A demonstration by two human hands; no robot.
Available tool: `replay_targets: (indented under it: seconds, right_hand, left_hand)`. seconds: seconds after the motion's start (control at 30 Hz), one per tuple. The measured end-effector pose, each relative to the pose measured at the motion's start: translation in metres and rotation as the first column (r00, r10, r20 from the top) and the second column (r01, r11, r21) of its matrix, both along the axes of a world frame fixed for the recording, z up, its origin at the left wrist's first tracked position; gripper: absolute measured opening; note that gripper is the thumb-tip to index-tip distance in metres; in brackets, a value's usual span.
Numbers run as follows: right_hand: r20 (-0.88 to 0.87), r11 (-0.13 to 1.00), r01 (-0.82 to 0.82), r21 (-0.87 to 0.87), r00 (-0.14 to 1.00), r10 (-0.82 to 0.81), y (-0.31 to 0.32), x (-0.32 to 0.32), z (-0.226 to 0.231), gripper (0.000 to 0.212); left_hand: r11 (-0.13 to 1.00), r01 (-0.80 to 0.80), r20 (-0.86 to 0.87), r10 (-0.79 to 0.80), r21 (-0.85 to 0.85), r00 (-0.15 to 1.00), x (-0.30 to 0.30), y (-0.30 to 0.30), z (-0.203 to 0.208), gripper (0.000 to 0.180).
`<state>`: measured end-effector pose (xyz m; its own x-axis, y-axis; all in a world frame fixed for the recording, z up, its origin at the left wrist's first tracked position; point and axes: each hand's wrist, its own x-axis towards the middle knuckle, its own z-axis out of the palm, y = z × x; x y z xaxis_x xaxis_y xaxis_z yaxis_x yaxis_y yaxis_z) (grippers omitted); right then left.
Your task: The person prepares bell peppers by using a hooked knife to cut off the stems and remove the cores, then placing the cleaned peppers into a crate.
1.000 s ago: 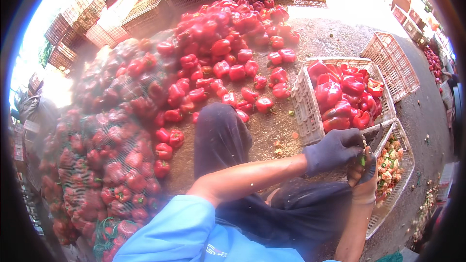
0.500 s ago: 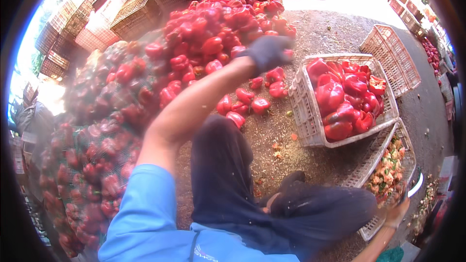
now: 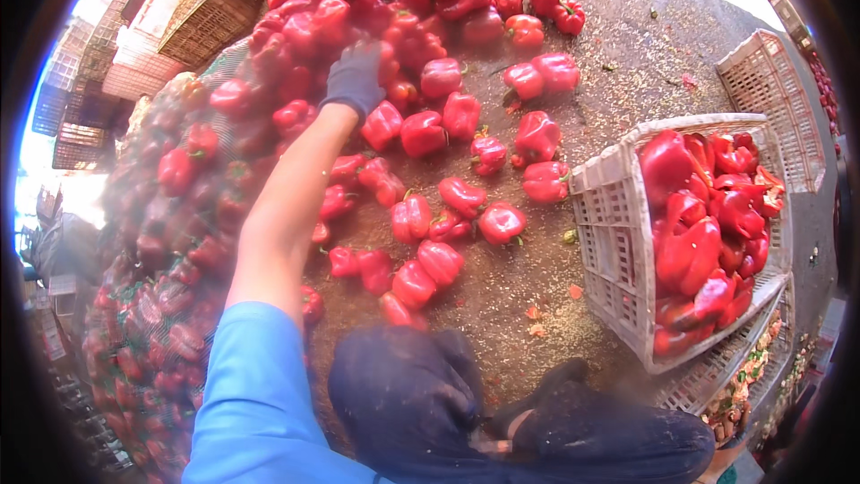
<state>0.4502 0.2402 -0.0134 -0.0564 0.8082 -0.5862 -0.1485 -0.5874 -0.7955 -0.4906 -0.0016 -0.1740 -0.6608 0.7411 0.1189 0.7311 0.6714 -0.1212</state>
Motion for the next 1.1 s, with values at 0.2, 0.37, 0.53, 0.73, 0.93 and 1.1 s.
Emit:
replay_targets:
  seconds: [0.2,0.37,0.53,0.73,0.93,1.1]
  right_hand:
    - [0.054,0.997,0.077,-0.012,0.996,-0.076,0.016,-0.01,0.011,0.038]
    - [-0.078,0.998,0.019,-0.063,0.997,-0.024,0.025,0.015,0.017,0.037]
    - [0.273,0.949,0.259,0.181,0.914,-0.301,-0.006,-0.061,0.027,0.033]
    - [0.019,0.993,0.117,-0.024,0.993,-0.117,-0.016,-0.067,0.043,0.018]
    - [0.376,0.918,-0.013,0.396,0.914,-0.149,-0.02,-0.086,0.034,0.031]
    - [0.511,0.743,-0.256,0.618,0.849,-0.133,-0.022,-0.101,0.051,0.026]
  left_hand:
    - [0.969,-0.231,-0.021,0.23,-0.085,0.973,-0.03,0.053,-0.038,0.091]
    - [0.944,-0.318,-0.015,0.318,-0.085,0.948,-0.032,0.068,-0.053,0.055]
    - [0.96,-0.271,0.166,0.257,0.069,0.952,-0.024,0.033,-0.035,0.063]
    - [0.633,-0.543,0.779,-0.158,0.551,0.606,-0.024,-0.021,-0.015,0.042]
    - [0.355,-0.908,0.678,-0.726,0.223,-0.117,0.076,-0.052,0.056,0.04]
    - [0.388,-0.894,0.527,-0.82,0.225,-0.223,0.157,-0.043,0.144,0.046]
